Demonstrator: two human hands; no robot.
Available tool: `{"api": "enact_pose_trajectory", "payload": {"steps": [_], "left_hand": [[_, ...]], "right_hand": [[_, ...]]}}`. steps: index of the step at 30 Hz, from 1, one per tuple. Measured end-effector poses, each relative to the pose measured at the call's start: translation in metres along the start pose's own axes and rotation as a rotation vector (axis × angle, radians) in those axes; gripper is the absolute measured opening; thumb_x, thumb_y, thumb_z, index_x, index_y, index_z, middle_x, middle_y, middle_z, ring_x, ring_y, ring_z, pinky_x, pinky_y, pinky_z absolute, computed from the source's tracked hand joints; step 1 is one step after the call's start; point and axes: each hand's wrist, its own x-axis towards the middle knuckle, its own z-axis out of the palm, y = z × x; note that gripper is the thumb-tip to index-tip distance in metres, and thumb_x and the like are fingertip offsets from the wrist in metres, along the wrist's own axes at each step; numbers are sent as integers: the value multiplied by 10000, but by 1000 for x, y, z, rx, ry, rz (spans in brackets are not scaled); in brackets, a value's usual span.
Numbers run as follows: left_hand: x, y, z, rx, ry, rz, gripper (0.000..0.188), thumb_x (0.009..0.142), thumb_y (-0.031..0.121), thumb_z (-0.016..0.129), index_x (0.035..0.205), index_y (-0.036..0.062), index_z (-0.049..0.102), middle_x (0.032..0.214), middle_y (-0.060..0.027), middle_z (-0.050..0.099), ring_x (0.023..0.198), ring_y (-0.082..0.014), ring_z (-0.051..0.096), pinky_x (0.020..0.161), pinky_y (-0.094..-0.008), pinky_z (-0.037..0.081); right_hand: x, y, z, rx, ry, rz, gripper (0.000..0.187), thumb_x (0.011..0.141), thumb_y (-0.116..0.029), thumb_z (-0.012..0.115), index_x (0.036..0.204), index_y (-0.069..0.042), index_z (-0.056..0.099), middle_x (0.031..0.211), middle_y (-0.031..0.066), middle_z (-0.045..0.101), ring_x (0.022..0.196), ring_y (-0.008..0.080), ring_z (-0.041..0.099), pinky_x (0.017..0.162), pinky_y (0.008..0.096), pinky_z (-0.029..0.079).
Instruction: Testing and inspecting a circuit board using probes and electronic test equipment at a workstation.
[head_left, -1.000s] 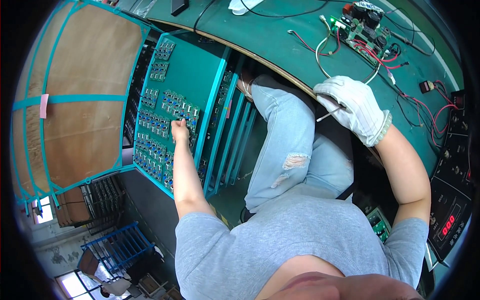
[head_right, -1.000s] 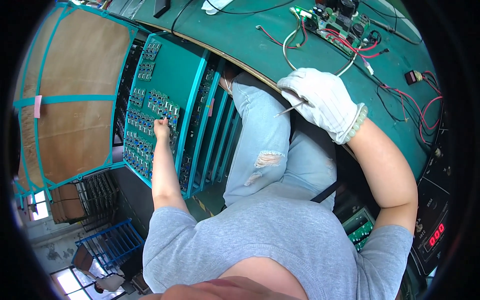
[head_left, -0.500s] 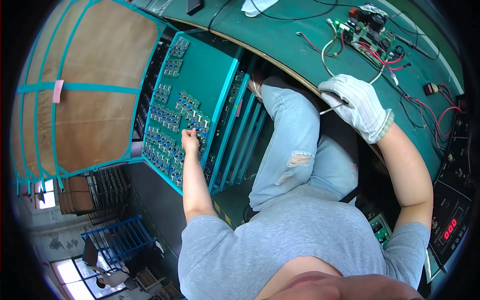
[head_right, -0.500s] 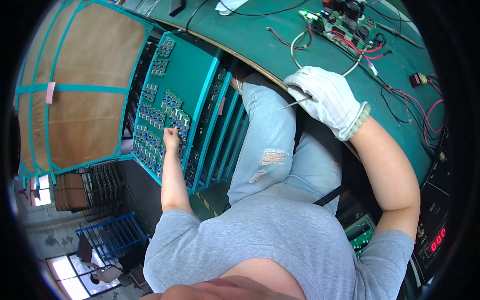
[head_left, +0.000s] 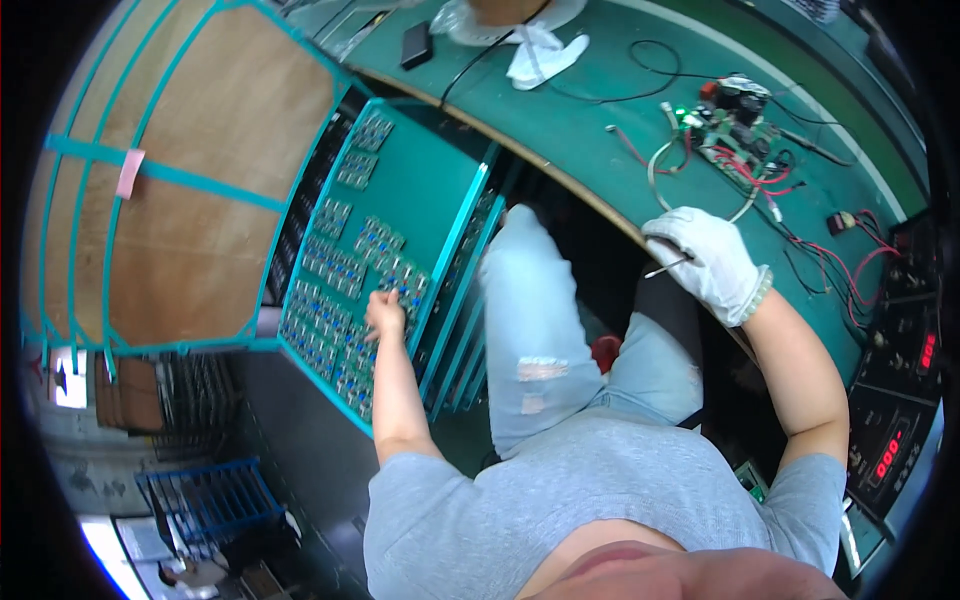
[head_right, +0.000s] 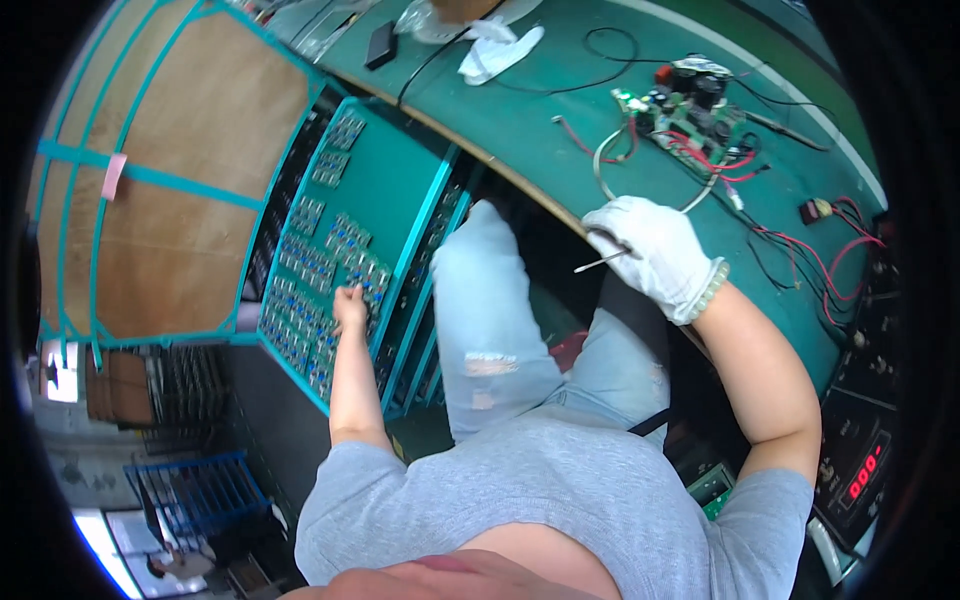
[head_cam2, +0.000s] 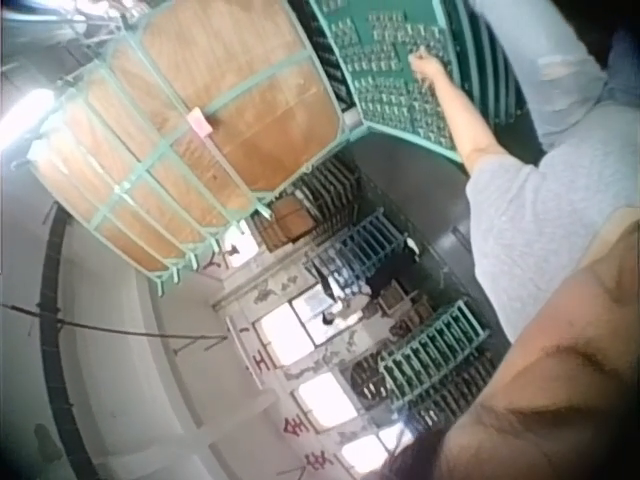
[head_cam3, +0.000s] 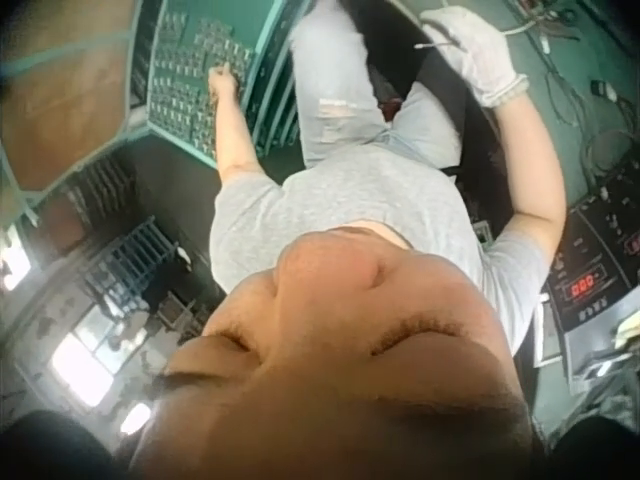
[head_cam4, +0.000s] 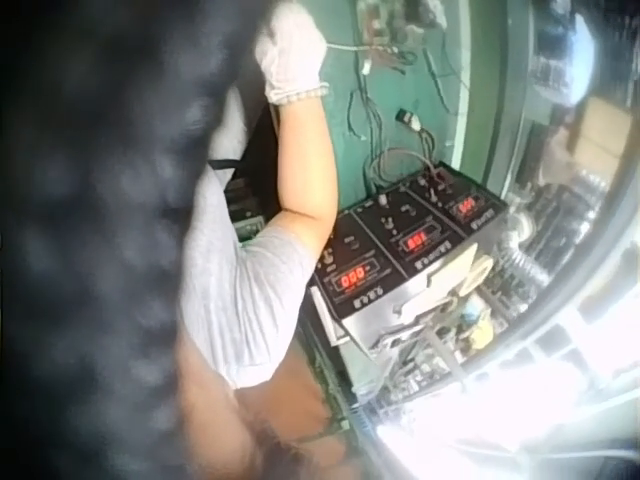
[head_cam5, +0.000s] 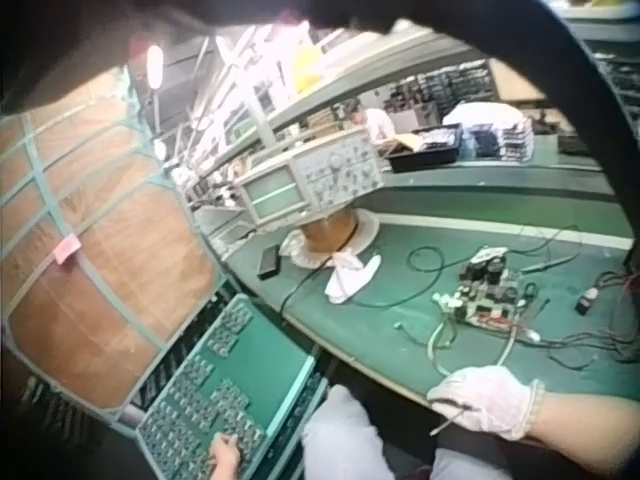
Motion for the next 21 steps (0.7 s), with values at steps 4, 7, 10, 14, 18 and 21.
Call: {"api": "enact_pose_trajectory", "payload": {"steps": [4, 7, 10, 14, 18, 21], "left_hand": [[-2, 17, -4, 170, 164, 125, 225, 946, 320, 712, 1040, 131, 634, 1159, -115, 694, 1275, -410, 522, 1086, -738, 248], [4, 24, -19, -220, 201, 375, 228, 953, 168, 717, 969, 8, 557, 986, -191, 638, 996, -379, 594, 943, -515, 452], [4, 42, -43, -489, 289, 388, 257, 985, 163, 696, 928, -8, 514, 882, -166, 586, 839, -331, 560, 832, -459, 466], [-19, 108, -85, -824, 318, 424, 315, 962, 188, 759, 1018, 17, 501, 1042, -107, 539, 969, -205, 536, 874, -356, 473], [-64, 206, -123, -1377, 143, 452, 584, 916, 81, 784, 1335, -13, 388, 1392, -204, 444, 1231, -271, 501, 1073, -404, 450], [-104, 275, -141, -1578, -171, 407, 775, 895, 66, 771, 1507, -11, 301, 1547, -268, 353, 1379, -319, 428, 1129, -474, 411]], "right_hand": [[-3, 0, -3, 1, 75, -32, 168, 889, -183, 715, 1041, -115, 730, 972, 81, 723, 861, 304, 714, 736, 396, 595], [-5, -2, -5, 114, 264, 16, 223, 884, -145, 730, 1103, -102, 730, 1013, 94, 729, 878, 304, 720, 750, 373, 597], [-4, -2, -5, 212, 454, 98, 246, 890, -112, 732, 1135, -85, 726, 1036, 116, 721, 868, 304, 722, 753, 362, 595], [-2, -3, -5, 209, 448, 267, 307, 891, -183, 760, 1177, -91, 695, 1085, 129, 705, 889, 320, 719, 761, 371, 592], [1, -4, -1, -144, 127, 308, 382, 897, -324, 737, 1213, -128, 652, 1023, 139, 695, 884, 362, 698, 731, 446, 582], [0, -1, -3, -192, -59, 341, 277, 948, -272, 643, 1193, -144, 655, 891, 132, 673, 819, 364, 677, 654, 471, 549]]}}
